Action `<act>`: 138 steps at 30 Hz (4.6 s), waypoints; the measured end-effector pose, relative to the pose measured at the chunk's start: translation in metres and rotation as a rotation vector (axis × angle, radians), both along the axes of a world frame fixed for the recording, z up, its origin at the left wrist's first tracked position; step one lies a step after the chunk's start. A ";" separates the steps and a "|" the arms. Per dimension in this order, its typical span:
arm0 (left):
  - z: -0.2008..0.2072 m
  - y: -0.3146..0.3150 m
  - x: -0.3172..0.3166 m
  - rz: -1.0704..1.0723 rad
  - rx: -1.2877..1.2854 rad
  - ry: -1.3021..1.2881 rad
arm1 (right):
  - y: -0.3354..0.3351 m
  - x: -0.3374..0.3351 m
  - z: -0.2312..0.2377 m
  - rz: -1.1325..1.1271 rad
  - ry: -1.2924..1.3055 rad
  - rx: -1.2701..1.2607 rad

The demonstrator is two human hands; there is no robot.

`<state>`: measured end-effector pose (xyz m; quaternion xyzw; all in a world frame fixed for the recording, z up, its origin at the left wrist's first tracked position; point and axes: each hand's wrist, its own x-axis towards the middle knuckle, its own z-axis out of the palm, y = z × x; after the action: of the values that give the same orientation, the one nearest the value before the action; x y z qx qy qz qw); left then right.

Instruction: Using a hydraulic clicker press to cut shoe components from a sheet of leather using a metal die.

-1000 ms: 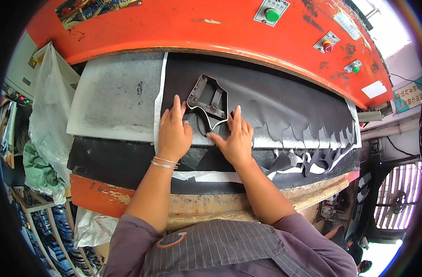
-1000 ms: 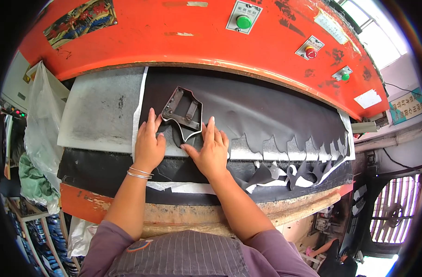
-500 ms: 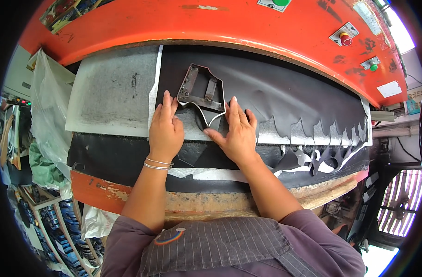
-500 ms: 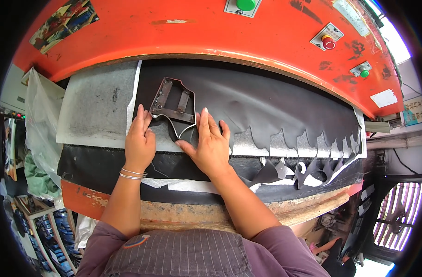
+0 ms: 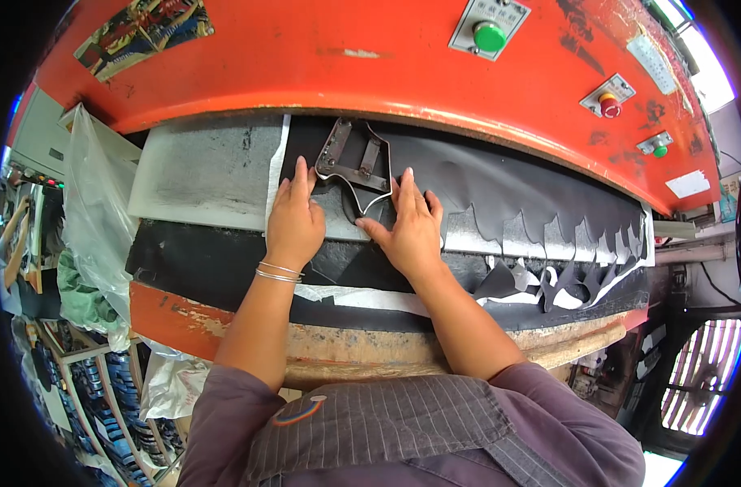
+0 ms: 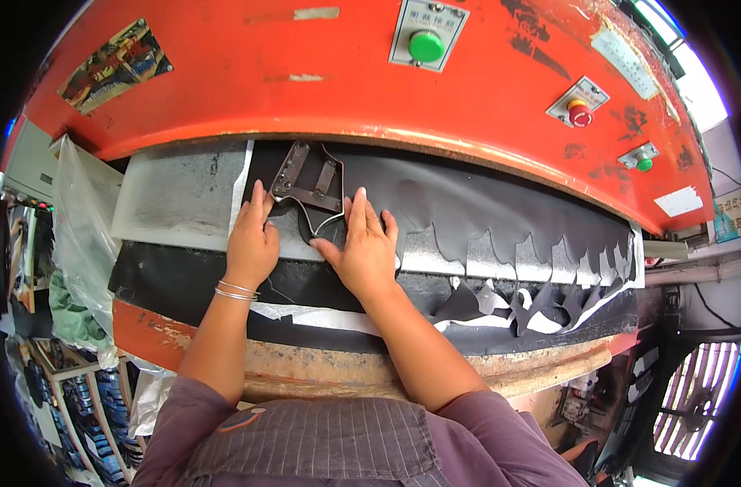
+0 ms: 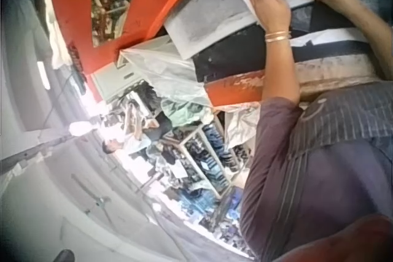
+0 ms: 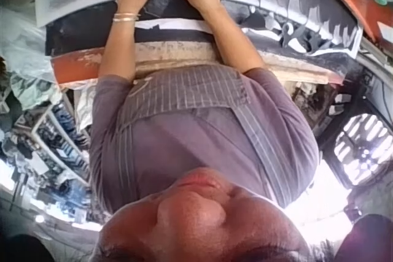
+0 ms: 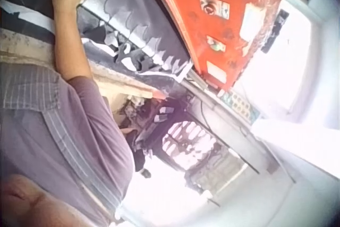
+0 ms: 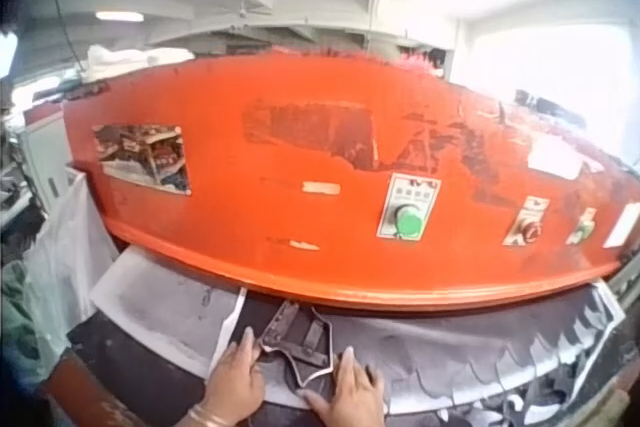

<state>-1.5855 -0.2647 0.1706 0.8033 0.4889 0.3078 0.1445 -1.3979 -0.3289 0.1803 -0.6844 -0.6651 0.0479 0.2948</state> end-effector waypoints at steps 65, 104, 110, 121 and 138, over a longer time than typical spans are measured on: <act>0.057 -0.027 -0.020 -0.146 -0.968 -1.342 | 0.007 -0.031 0.072 0.470 0.532 -0.072; 0.024 -0.054 0.196 -0.119 -0.062 -0.011 | -0.058 0.211 0.027 0.001 -0.045 -0.137; 0.027 -0.055 0.196 -0.122 -0.044 0.000 | -0.057 0.212 0.026 0.017 -0.092 -0.127; 0.080 -0.050 0.160 0.028 -0.095 -0.466 | -0.068 0.278 0.080 -0.170 0.623 0.538; 0.136 -0.168 0.131 -0.337 -0.338 0.023 | -0.182 0.195 0.138 0.300 0.080 -0.145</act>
<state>-1.4545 -0.4325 0.3063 0.8416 0.3939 0.1839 0.3204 -1.2029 -0.5110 0.3185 -0.5944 -0.7423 0.1666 0.2606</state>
